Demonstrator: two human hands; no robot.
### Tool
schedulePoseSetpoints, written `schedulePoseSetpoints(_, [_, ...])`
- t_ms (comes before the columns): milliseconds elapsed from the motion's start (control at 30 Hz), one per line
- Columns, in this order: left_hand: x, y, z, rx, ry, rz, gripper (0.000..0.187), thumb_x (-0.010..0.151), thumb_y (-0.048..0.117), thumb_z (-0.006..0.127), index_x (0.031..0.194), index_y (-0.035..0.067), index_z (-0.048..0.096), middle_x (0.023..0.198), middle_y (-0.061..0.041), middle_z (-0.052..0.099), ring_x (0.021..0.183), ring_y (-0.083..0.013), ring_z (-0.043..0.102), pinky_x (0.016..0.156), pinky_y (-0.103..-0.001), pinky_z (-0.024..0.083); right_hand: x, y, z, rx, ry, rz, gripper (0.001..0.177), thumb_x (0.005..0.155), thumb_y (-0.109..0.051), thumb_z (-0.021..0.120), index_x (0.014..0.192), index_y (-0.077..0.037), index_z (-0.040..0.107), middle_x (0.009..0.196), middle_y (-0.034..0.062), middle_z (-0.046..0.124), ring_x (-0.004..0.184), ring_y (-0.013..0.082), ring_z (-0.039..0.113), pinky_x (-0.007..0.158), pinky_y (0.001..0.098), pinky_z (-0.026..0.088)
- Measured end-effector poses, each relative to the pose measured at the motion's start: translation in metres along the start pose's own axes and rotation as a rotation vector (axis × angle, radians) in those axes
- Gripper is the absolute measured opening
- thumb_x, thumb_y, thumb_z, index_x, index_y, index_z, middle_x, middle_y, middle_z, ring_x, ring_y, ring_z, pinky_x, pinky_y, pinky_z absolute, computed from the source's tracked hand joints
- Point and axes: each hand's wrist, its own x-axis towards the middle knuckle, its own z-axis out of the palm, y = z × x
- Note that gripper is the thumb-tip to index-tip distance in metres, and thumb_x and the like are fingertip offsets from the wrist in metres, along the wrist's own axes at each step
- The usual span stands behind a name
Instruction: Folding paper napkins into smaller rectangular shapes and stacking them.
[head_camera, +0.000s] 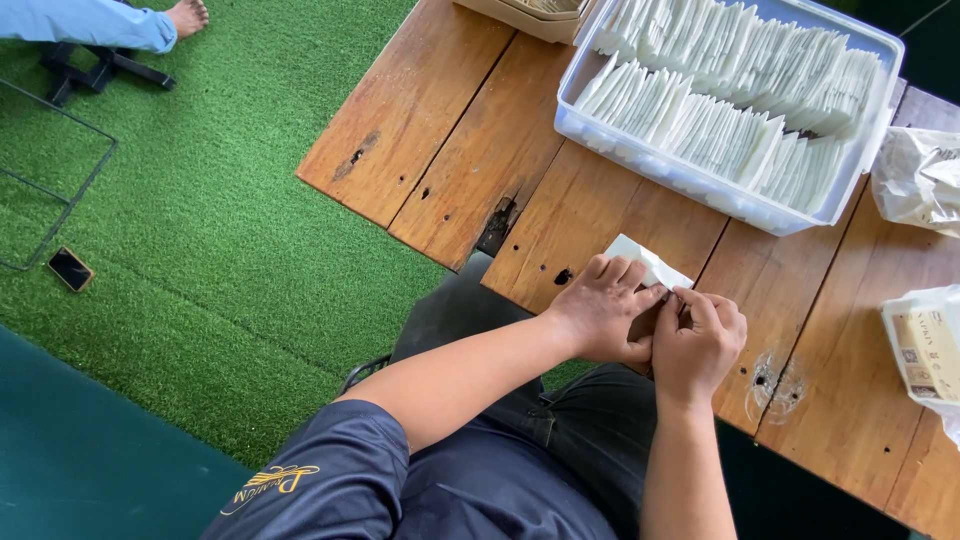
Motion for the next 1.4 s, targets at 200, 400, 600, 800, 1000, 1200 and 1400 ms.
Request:
schedulePoseSetpoints(200, [-0.001, 0.000, -0.008, -0.020, -0.023, -0.011, 0.085, 0.078, 0.069, 0.044, 0.152, 0.027, 0.044, 0.126, -0.010, 0.049, 0.121, -0.0264, 0.042, 0.103, -0.040, 0.029, 0.003, -0.007, -0.005, 0.021, 0.007, -0.010, 0.009, 0.093, -0.004, 0.083, 0.098, -0.011, 0.083, 0.097, 0.0119, 0.069, 0.089, 0.0296, 0.064, 0.082, 0.0407, 0.053])
schedulePoseSetpoints(400, [0.000, -0.001, -0.007, -0.009, -0.037, -0.011, 0.084, 0.079, 0.070, 0.042, 0.152, 0.029, 0.042, 0.127, -0.010, 0.048, 0.121, -0.0263, 0.042, 0.103, -0.040, 0.028, -0.001, 0.006, 0.006, 0.012, 0.034, -0.009, 0.016, 0.087, -0.007, 0.086, 0.097, -0.018, 0.083, 0.094, 0.0034, 0.067, 0.085, 0.0251, 0.062, 0.082, 0.0355, 0.051])
schedulePoseSetpoints(600, [-0.002, -0.002, -0.013, -0.023, -0.068, -0.006, 0.084, 0.080, 0.071, 0.041, 0.153, 0.028, 0.040, 0.127, -0.010, 0.047, 0.122, -0.0263, 0.041, 0.103, -0.040, 0.026, 0.001, 0.000, 0.001, 0.003, 0.048, -0.026, 0.016, 0.085, -0.006, 0.086, 0.095, -0.018, 0.083, 0.093, 0.0040, 0.067, 0.084, 0.0269, 0.062, 0.081, 0.0369, 0.051])
schedulePoseSetpoints(800, [0.000, -0.002, -0.009, -0.020, -0.087, -0.012, 0.087, 0.080, 0.072, 0.040, 0.155, 0.028, 0.037, 0.127, -0.010, 0.046, 0.123, -0.0268, 0.040, 0.104, -0.040, 0.025, 0.001, -0.002, -0.001, -0.012, 0.054, -0.047, 0.017, 0.084, -0.006, 0.086, 0.095, -0.018, 0.082, 0.092, 0.0034, 0.067, 0.084, 0.0275, 0.064, 0.082, 0.0375, 0.051])
schedulePoseSetpoints(1000, [-0.001, -0.001, -0.010, -0.040, -0.073, -0.021, 0.085, 0.080, 0.072, 0.040, 0.153, 0.028, 0.039, 0.126, -0.010, 0.046, 0.123, -0.0266, 0.040, 0.103, -0.040, 0.025, 0.000, 0.000, 0.000, -0.033, 0.052, -0.048, 0.017, 0.084, -0.007, 0.086, 0.095, -0.019, 0.082, 0.092, 0.0025, 0.067, 0.085, 0.0272, 0.064, 0.083, 0.0377, 0.050])
schedulePoseSetpoints(1200, [-0.002, -0.002, -0.007, -0.034, -0.044, -0.018, 0.086, 0.079, 0.072, 0.042, 0.153, 0.029, 0.039, 0.124, -0.008, 0.046, 0.121, -0.0259, 0.039, 0.102, -0.039, 0.025, -0.001, 0.002, 0.001, -0.027, 0.051, -0.034, 0.017, 0.084, -0.008, 0.086, 0.095, -0.020, 0.082, 0.092, 0.0020, 0.067, 0.084, 0.0273, 0.064, 0.084, 0.0374, 0.050])
schedulePoseSetpoints(1400, [-0.003, -0.004, -0.009, -0.034, -0.039, 0.001, 0.087, 0.079, 0.073, 0.043, 0.154, 0.029, 0.039, 0.125, -0.009, 0.046, 0.122, -0.0258, 0.040, 0.102, -0.039, 0.026, 0.000, 0.001, 0.000, -0.012, 0.039, 0.001, 0.015, 0.086, -0.008, 0.085, 0.095, -0.020, 0.082, 0.093, 0.0026, 0.069, 0.086, 0.0272, 0.064, 0.085, 0.0379, 0.050])
